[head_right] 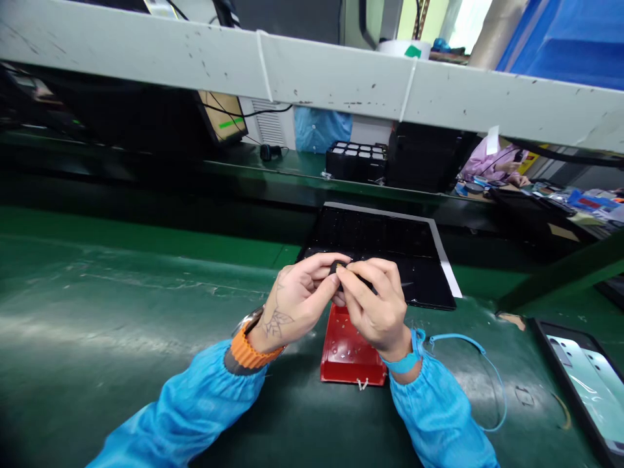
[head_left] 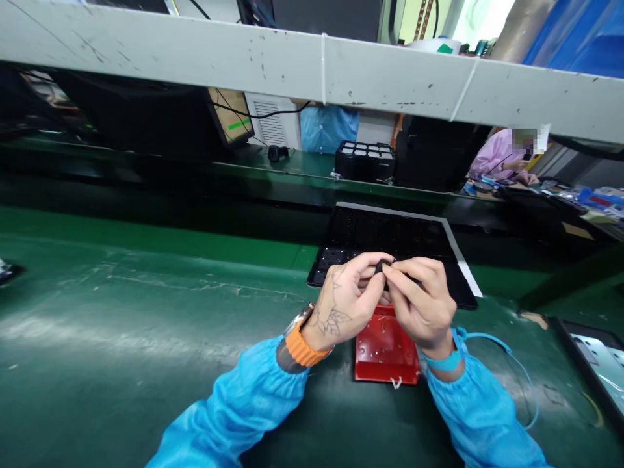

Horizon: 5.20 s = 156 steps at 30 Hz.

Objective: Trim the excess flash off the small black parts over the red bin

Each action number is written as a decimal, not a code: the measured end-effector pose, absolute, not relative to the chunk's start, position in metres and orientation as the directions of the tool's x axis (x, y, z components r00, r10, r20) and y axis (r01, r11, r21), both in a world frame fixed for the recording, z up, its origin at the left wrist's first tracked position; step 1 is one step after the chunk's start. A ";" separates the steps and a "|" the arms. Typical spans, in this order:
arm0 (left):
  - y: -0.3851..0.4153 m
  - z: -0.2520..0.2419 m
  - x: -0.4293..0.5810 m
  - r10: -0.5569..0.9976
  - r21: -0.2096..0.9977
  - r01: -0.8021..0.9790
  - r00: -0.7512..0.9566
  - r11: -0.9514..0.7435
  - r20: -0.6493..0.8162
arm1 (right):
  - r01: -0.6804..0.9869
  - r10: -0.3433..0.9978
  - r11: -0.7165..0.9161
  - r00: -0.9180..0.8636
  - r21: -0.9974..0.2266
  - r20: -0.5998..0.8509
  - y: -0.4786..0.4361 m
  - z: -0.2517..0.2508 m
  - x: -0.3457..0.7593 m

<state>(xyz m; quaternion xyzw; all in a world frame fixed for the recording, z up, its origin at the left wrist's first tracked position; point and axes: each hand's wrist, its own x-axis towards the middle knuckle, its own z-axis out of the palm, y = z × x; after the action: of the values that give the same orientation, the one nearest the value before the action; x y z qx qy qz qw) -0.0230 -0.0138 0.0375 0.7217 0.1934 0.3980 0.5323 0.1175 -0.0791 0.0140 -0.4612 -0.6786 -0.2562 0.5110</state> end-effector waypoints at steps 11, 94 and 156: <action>-0.016 0.037 -0.025 0.686 0.903 -0.131 0.609 -0.409 0.398 | 0.881 0.398 0.451 -0.056 -0.141 0.916 -0.082 0.017 0.120; -0.011 0.046 -0.029 0.720 0.982 -0.093 0.670 -0.162 0.182 | 0.845 0.358 0.518 -0.074 -0.132 0.931 -0.081 0.010 0.137; 0.012 0.030 -0.018 0.740 0.979 -0.087 0.643 -0.185 0.198 | 0.876 0.497 0.443 -0.064 -0.189 0.866 -0.081 0.024 0.144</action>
<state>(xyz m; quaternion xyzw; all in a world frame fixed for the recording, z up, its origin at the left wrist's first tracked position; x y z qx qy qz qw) -0.0182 0.0123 0.0304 0.6860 0.2379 0.3494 0.5922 0.1441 -0.0810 0.0241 -0.4890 -0.7020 -0.1986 0.4782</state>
